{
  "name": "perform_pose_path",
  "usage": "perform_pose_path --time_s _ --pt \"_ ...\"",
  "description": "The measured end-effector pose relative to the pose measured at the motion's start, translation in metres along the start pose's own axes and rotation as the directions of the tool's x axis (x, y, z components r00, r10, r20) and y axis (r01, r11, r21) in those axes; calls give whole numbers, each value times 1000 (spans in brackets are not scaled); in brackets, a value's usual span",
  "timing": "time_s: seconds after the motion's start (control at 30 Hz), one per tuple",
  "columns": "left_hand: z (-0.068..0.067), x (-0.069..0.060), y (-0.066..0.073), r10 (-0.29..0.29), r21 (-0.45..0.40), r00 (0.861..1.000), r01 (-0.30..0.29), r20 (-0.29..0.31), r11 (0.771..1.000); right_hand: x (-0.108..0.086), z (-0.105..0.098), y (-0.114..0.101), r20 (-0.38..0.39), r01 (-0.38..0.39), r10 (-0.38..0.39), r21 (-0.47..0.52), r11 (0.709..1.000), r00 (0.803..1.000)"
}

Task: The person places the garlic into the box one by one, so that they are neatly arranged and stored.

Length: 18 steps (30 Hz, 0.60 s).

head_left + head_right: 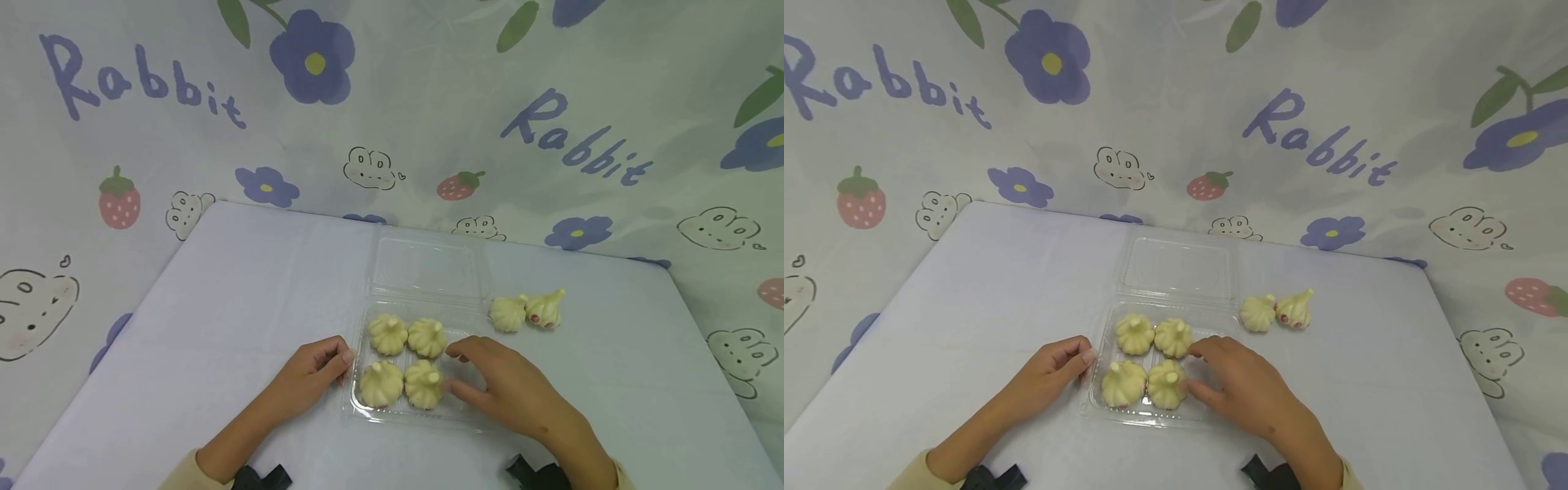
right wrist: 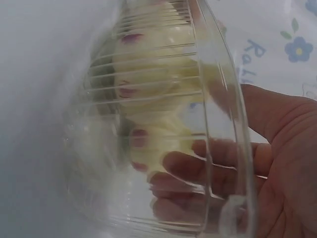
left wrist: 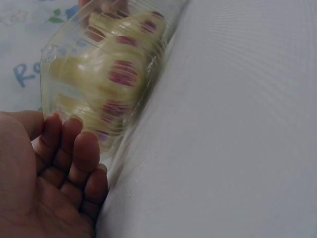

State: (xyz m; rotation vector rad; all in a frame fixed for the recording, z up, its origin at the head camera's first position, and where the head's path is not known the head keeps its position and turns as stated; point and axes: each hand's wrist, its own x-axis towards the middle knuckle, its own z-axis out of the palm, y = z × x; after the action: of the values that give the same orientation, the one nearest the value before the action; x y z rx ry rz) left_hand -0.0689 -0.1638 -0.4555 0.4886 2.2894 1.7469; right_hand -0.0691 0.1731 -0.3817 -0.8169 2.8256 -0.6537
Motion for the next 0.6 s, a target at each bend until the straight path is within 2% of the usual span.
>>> perform_pose_path --time_s 0.37,0.6 --pt "0 0 1 -1 0 1000 1 1 1000 -2 -8 3 -43 -39 39 5 999 998" --pt "0 -1 2 -16 9 1000 16 -3 1000 -4 -15 7 -121 -17 18 12 1000 992"
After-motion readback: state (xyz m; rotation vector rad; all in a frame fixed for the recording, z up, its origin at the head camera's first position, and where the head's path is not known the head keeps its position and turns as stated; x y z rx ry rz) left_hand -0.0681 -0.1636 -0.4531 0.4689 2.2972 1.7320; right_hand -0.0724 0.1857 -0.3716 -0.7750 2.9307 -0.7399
